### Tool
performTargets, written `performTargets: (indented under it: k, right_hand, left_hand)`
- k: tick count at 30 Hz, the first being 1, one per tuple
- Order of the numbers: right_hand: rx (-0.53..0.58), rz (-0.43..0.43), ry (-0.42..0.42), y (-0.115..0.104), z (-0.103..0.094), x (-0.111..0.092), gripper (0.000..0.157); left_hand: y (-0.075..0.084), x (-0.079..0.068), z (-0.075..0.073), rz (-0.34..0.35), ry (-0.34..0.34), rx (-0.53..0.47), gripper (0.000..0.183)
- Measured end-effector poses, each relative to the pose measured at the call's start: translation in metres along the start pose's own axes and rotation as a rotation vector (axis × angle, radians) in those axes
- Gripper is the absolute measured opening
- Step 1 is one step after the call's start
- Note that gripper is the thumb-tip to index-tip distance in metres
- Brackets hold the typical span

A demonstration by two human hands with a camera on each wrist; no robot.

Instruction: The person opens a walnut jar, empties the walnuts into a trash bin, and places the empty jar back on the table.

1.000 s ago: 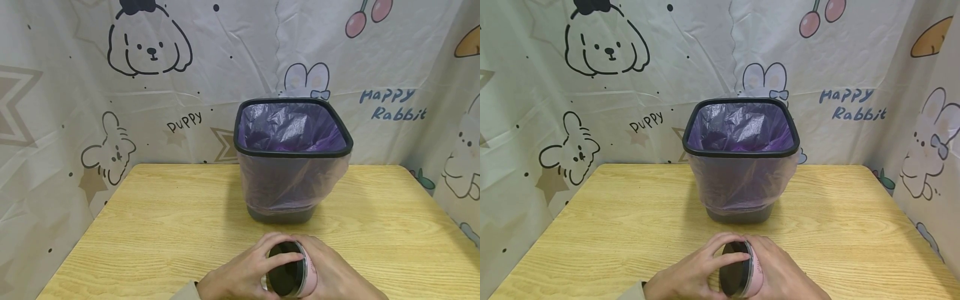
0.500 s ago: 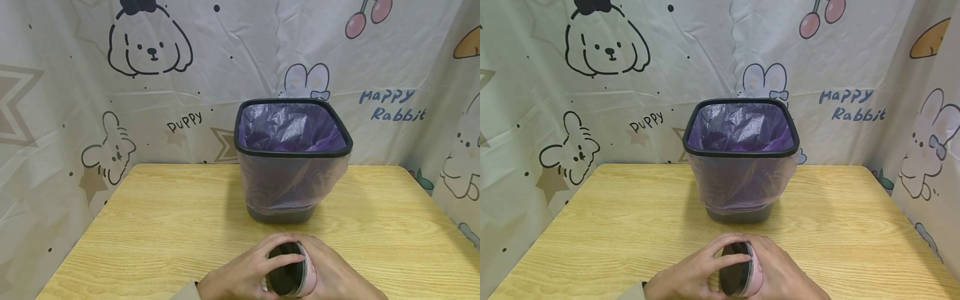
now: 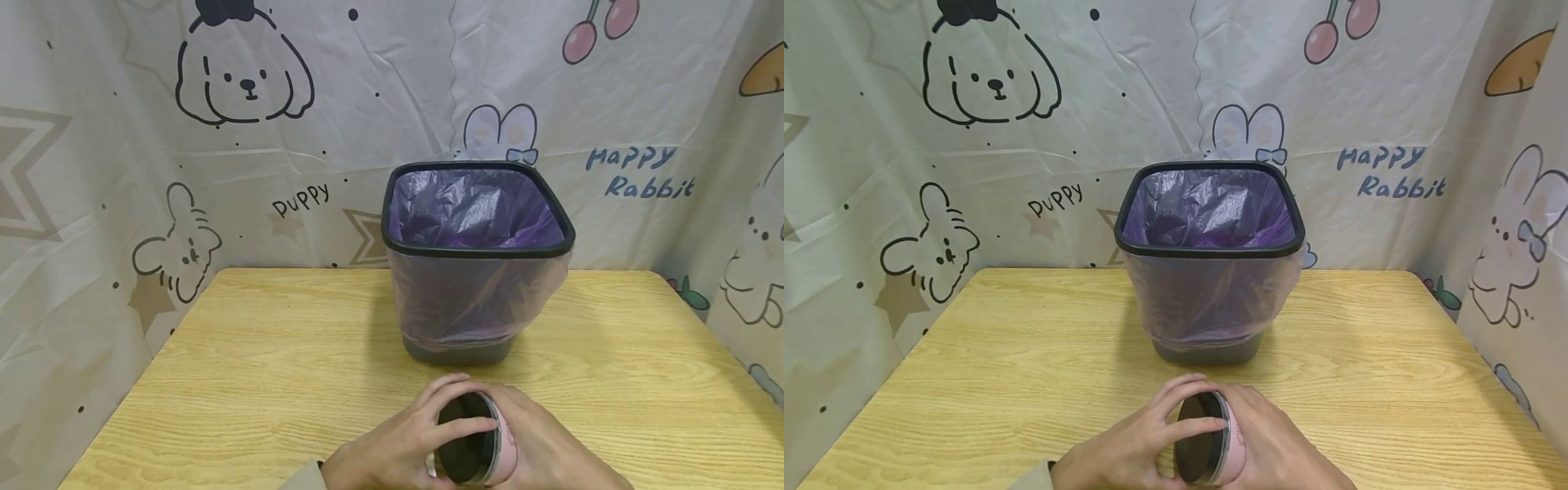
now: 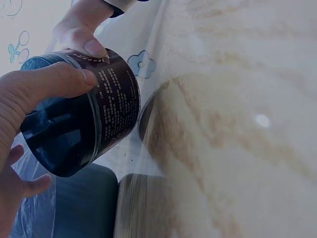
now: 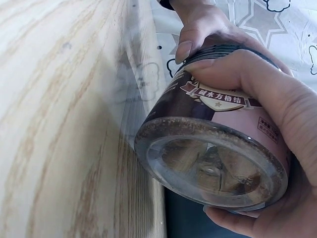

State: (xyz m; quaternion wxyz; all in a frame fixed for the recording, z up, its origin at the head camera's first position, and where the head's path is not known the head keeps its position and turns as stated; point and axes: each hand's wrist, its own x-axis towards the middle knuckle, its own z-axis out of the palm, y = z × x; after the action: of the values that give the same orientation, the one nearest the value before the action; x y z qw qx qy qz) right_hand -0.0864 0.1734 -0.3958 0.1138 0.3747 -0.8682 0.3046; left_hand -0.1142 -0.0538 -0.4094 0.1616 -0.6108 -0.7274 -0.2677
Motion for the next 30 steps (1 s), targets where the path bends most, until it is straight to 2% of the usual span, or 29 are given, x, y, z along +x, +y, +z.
performTargets:
  k: [5, 17, 24, 30]
  right_hand:
    - [-0.013, 0.015, 0.004, -0.0009, 0.0002, -0.0008, 0.094]
    - [-0.027, 0.029, 0.001, 0.0005, 0.0001, -0.0013, 0.095]
    - [0.007, -0.025, 0.018, 0.0000, 0.0005, 0.0011, 0.091]
    - [-0.009, 0.019, 0.005, -0.0009, 0.0006, -0.0001, 0.092]
  left_hand:
    - [0.0001, -0.0008, 0.0001, -0.012, -0.019, -0.020, 0.085]
    - [0.0000, -0.0014, 0.0002, -0.017, -0.013, -0.022, 0.086]
    - [-0.0004, 0.0006, -0.0009, -0.004, -0.036, -0.019, 0.087]
    - [0.0007, 0.0000, -0.0005, -0.028, -0.036, -0.016, 0.087]
